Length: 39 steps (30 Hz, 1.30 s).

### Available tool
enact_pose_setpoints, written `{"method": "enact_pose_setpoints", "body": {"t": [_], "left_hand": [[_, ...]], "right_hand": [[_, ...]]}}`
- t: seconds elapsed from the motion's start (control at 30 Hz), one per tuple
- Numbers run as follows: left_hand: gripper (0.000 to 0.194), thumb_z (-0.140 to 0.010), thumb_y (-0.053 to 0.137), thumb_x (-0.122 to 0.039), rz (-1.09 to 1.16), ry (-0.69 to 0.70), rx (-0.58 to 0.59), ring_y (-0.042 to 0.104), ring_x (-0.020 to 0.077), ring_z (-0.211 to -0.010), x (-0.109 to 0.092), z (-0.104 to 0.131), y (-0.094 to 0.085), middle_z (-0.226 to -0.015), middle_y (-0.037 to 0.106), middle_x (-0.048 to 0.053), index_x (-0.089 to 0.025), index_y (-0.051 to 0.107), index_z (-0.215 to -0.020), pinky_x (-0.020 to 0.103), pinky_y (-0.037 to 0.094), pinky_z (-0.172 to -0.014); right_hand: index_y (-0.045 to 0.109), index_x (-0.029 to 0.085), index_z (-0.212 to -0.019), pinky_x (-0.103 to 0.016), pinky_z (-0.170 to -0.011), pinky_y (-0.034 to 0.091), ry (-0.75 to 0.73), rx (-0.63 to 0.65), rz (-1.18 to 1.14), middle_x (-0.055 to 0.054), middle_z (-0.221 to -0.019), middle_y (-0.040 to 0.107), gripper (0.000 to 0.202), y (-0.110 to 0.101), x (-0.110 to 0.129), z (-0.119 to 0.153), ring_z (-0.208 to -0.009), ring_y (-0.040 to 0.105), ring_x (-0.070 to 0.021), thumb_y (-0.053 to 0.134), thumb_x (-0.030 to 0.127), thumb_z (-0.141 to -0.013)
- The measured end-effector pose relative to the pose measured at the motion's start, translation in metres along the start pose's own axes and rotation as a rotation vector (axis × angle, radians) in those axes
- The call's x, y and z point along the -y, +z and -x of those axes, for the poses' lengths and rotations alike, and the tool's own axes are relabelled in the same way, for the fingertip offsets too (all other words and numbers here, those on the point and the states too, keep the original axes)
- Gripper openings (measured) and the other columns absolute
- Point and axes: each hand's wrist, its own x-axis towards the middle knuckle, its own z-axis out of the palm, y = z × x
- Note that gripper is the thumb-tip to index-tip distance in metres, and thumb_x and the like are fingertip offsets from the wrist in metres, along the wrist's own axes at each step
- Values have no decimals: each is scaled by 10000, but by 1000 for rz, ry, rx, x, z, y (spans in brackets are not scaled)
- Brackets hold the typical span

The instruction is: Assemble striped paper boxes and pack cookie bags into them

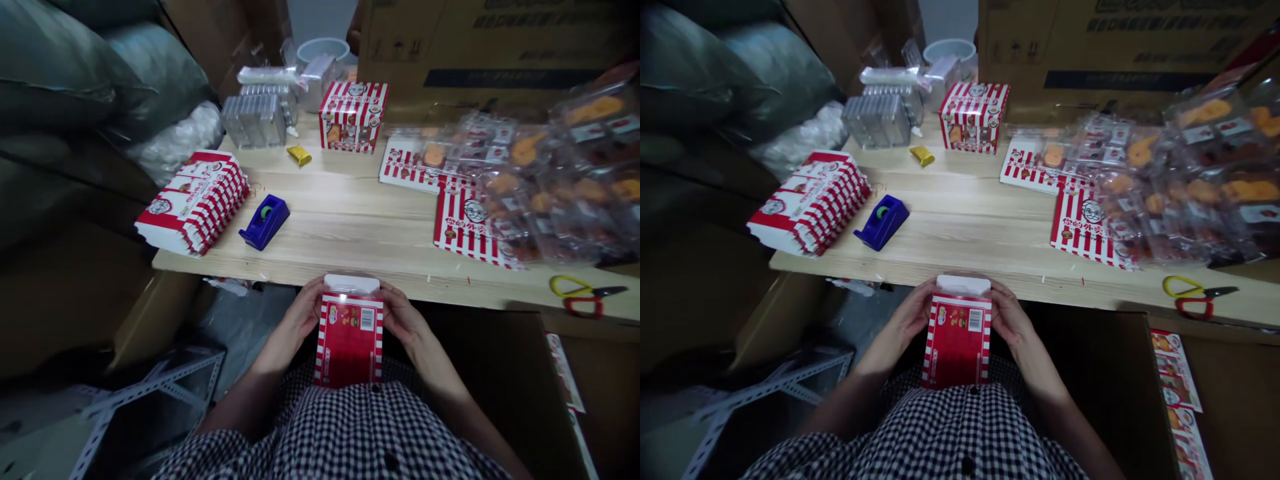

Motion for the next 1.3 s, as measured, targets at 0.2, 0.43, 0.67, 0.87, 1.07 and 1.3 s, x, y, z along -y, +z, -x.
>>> {"method": "enact_pose_setpoints", "body": {"t": [0.2, 0.43, 0.67, 0.87, 1.07, 1.3], "left_hand": [[349, -681, 669, -105, -101, 83, -133, 675, 145, -648, 1, 6, -3, -897, 781, 69, -133, 771, -1013, 243, 487, -641], [251, -775, 618, -220, -158, 198, 37, 709, 266, -971, 2, 12, -18, -1066, 764, 125, -130, 800, -923, 348, 524, -870], [251, -840, 698, -260, -508, 238, 114, 667, 279, -1135, -3, 19, -21, -1189, 730, 117, -185, 770, -1068, 394, 485, -998], [192, -849, 698, -263, -640, 310, 157, 673, 266, -1138, -8, 15, -28, -1149, 748, 107, -190, 788, -1003, 409, 475, -1039], [295, -865, 689, -296, -743, 228, 203, 653, 253, -1181, -21, 15, -23, -1266, 698, 100, -216, 747, -1143, 405, 481, -1042], [352, -887, 656, -308, -750, 208, 157, 630, 274, -1215, -20, 17, -19, -1303, 674, 108, -225, 710, -1225, 405, 481, -1032]], "right_hand": [[739, 221, -909, -329, -678, 577, -18, -70, -3, -35, -895, 782, 233, 3, -4, 2, -805, 728, -228, 780, 231, -679], [763, 233, -845, -293, -708, 569, -21, -18, 29, -33, -969, 784, 118, -4, 0, 12, -817, 727, -199, 706, 205, -746], [778, 255, -932, -352, -909, 547, -109, 113, 81, -41, -1146, 743, 179, -20, -3, 19, -1052, 686, -230, 623, 256, -842], [755, 278, -1036, -402, -1023, 474, -230, 190, 334, -48, -1245, 706, 172, -18, -2, 25, -1181, 632, -244, 669, 297, -888], [755, 289, -1038, -395, -984, 499, -266, 151, 401, -41, -1209, 726, 164, -21, -5, 20, -1134, 658, -231, 681, 341, -901], [758, 294, -1060, -369, -925, 532, -258, 46, 419, -49, -1170, 741, 205, -17, -6, 22, -1053, 689, -228, 708, 375, -878]]}}
